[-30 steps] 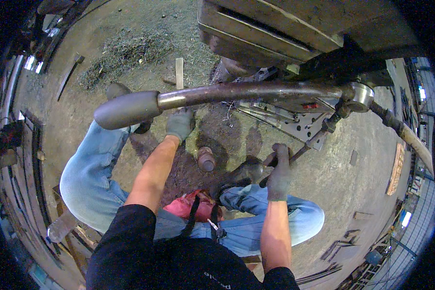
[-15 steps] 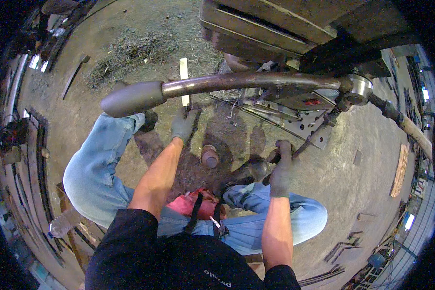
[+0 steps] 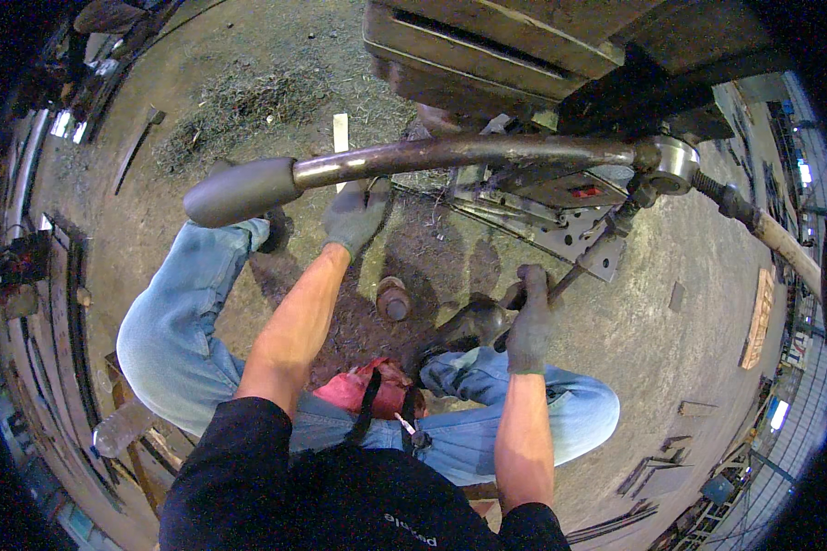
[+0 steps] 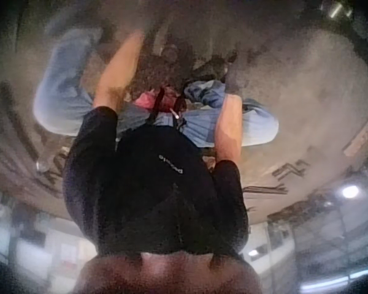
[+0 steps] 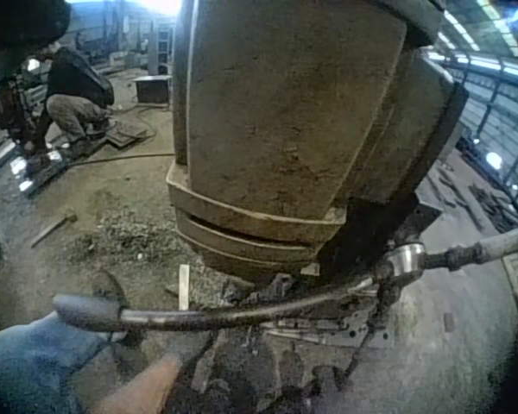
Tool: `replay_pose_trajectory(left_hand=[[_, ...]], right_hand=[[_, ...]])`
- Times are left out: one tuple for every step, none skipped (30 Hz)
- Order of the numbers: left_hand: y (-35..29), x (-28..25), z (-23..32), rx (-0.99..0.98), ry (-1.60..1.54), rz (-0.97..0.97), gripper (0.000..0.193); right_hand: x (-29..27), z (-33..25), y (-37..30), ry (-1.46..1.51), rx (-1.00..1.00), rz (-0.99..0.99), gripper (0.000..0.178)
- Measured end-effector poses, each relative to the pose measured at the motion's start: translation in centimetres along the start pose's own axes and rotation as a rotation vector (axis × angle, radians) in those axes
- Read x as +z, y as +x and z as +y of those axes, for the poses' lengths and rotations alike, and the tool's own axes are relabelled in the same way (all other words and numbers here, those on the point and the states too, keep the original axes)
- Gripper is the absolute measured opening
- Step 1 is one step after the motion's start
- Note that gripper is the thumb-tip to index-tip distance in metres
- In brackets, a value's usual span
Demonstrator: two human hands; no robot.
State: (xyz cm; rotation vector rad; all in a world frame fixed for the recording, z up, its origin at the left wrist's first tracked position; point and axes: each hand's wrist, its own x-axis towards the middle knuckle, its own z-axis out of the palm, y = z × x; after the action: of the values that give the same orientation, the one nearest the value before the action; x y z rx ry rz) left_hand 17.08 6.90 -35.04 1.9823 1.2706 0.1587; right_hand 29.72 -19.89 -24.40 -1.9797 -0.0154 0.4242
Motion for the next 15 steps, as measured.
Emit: replay_pose_trajectory(left_hand=[[0.7,0.5,-0.3,0.008,0.035,-0.018,0.042],[1.3,0.9,-0.6,0.015,0.069,-0.036,0.042],[1.8,1.5,-1.0,0.061,0.057,0.003,0.042],[2.2,2.1,-1.3,0.107,0.045,0.041,0.042],[2.5,2.4,-1.3,0.154,0.034,0.077,0.042],[2.9,2.7,-1.3,0.197,0.05,0.089,0.042],[3.4,2.9,-1.4,0.24,0.066,0.102,0.042],[3.7,3.0,-1.4,0.282,0.083,0.114,0.042],[4.1,3.2,-1.3,0.279,0.102,0.099,0.042],[4.5,3.3,-1.3,0.275,0.121,0.083,0.041],[4.5,3.3,-1.1,0.272,0.14,0.065,0.041],[4.5,3.4,-0.8,0.267,0.123,0.077,0.04],[4.4,3.4,-0.6,0.262,0.106,0.089,0.039],[4.4,3.3,-0.2,0.259,0.088,0.098,0.038],[4.3,3.2,0.1,0.252,0.092,0.057,0.038]], right_hand=[[0.1,-0.2,-0.1,0.013,0.005,-0.005,0.034],[0.2,-0.4,-0.2,0.024,0.008,-0.011,0.034],[0.3,-0.5,-0.2,0.026,0.019,-0.003,0.035],[0.4,-0.5,-0.3,0.028,0.029,0.004,0.035],[0.4,-0.5,-0.3,0.03,0.041,0.015,0.035],[0.4,-0.6,-0.4,0.032,0.045,0.012,0.035],[0.4,-0.8,-0.4,0.034,0.048,0.009,0.035],[0.4,-1.0,-0.5,0.037,0.053,0.005,0.036],[0.5,-1.1,-0.6,0.044,0.044,0.009,0.036],[0.5,-1.2,-0.7,0.052,0.034,0.012,0.036],[0.5,-1.2,-0.8,0.06,0.027,0.018,0.036],[0.6,-1.2,-0.8,0.066,0.026,0.021,0.036],[0.6,-1.1,-0.7,0.072,0.025,0.023,0.036],[0.6,-1.0,-0.7,0.077,0.025,0.03,0.036],[0.3,-0.4,-0.4,0.047,0.016,0.045,0.036]])
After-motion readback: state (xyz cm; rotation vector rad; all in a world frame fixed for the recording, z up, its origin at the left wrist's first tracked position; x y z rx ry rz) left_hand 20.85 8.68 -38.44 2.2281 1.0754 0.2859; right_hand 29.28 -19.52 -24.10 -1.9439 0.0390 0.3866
